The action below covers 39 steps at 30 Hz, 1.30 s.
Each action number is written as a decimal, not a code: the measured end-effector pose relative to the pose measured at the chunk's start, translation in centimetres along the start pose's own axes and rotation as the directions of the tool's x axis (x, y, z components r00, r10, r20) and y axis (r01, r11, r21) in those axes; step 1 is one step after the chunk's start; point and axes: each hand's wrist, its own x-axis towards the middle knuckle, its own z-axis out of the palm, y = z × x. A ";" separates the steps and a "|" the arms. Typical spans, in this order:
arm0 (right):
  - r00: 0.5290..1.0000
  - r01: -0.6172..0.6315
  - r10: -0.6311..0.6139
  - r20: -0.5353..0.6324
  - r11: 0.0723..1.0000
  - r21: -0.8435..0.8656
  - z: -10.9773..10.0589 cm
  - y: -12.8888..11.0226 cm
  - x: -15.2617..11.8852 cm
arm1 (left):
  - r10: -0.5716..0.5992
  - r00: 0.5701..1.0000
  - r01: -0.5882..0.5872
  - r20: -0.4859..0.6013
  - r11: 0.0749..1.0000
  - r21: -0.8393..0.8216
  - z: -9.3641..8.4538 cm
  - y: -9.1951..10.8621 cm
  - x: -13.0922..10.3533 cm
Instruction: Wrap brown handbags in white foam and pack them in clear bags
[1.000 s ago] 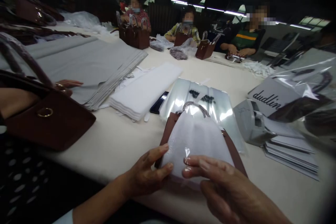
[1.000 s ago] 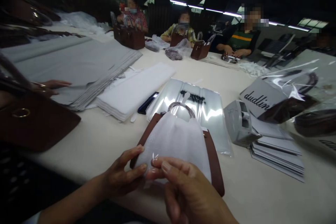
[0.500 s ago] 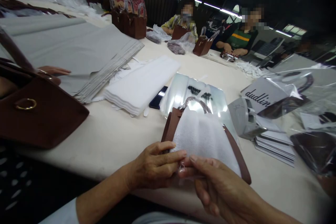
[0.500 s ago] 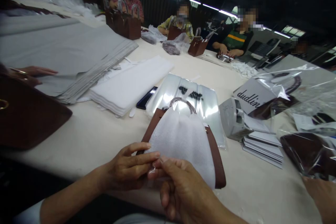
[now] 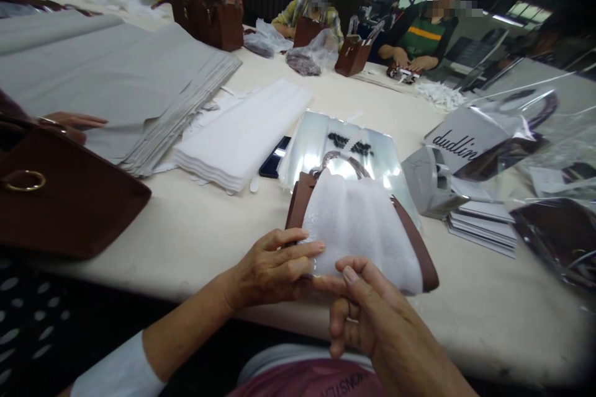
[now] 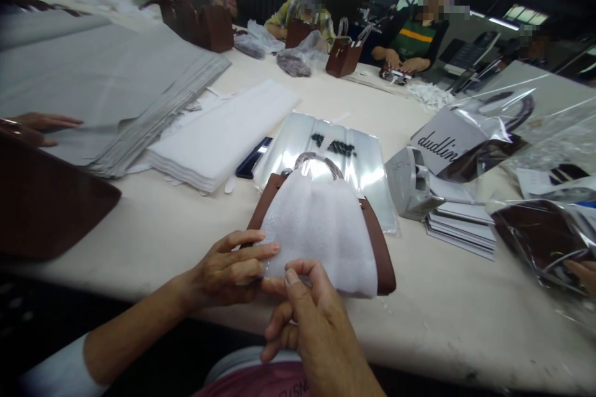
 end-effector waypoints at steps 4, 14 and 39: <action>1.000 -0.019 0.019 -0.003 0.994 0.107 0.1 0.8 0.1 | 0.041 0.996 -0.043 0.073 0.999 0.021 -0.6 -0.2 0.0; 0.969 0.244 -0.226 0.098 0.823 -0.512 -2.7 0.7 -2.6 | 0.138 0.975 -0.145 0.172 0.989 0.025 -1.7 -0.6 1.1; 0.131 0.425 -0.639 0.758 -0.654 -0.625 -3.4 -0.9 5.2 | -0.029 0.998 0.024 0.049 0.996 0.090 0.5 0.2 -0.7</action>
